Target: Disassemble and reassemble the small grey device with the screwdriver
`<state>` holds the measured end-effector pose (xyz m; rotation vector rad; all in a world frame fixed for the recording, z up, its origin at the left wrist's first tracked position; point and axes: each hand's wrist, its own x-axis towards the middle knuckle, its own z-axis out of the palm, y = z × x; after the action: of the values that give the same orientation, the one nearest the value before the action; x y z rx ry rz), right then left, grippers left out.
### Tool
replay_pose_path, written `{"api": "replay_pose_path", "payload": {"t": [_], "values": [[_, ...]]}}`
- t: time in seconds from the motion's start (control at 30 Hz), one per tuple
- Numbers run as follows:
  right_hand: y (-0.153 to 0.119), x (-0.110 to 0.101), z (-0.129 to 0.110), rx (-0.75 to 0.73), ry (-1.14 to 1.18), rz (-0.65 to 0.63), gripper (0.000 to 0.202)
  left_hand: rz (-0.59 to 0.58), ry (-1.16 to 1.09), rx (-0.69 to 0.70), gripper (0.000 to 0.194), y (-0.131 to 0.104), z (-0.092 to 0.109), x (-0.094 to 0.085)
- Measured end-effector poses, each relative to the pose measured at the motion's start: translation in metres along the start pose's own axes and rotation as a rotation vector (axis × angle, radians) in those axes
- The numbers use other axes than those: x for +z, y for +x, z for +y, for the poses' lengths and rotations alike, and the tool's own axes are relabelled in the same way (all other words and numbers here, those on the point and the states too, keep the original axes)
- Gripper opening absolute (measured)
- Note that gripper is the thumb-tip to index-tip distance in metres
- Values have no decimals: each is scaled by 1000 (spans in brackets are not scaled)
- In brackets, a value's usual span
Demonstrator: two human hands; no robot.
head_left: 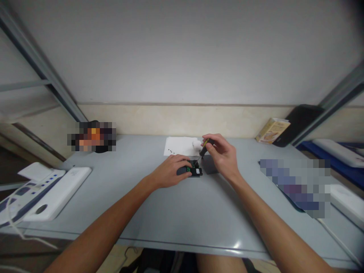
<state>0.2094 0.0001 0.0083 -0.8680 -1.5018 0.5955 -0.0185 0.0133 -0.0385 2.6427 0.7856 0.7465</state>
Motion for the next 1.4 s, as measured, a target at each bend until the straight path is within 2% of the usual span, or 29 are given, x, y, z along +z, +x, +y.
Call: {"api": "replay_pose_path", "payload": {"t": [0.3, 0.43, 0.63, 0.87, 1.03, 1.23, 1.4], "values": [[0, 1, -2, 0, -5, -25, 21, -5, 12, -5, 23, 0, 1, 0], [2, 2, 1, 19, -24, 5, 19, 0, 1, 1, 24, 0, 0, 2], [4, -1, 5, 75, 152, -49, 28, 8, 8, 2, 24, 1, -1, 3], [4, -2, 6, 99, 62, 36, 18, 27, -8, -5, 22, 1, 1, 4], [5, -2, 5, 115, 195, -39, 23, 25, -19, -12, 20, 1, 2, 4], [5, -1, 7, 97, 38, 62, 18, 32, -32, -15, 20, 1, 3, 3], [5, -2, 5, 95, 198, -35, 24, 26, -39, 1, 18, 1, 3, 3]]}}
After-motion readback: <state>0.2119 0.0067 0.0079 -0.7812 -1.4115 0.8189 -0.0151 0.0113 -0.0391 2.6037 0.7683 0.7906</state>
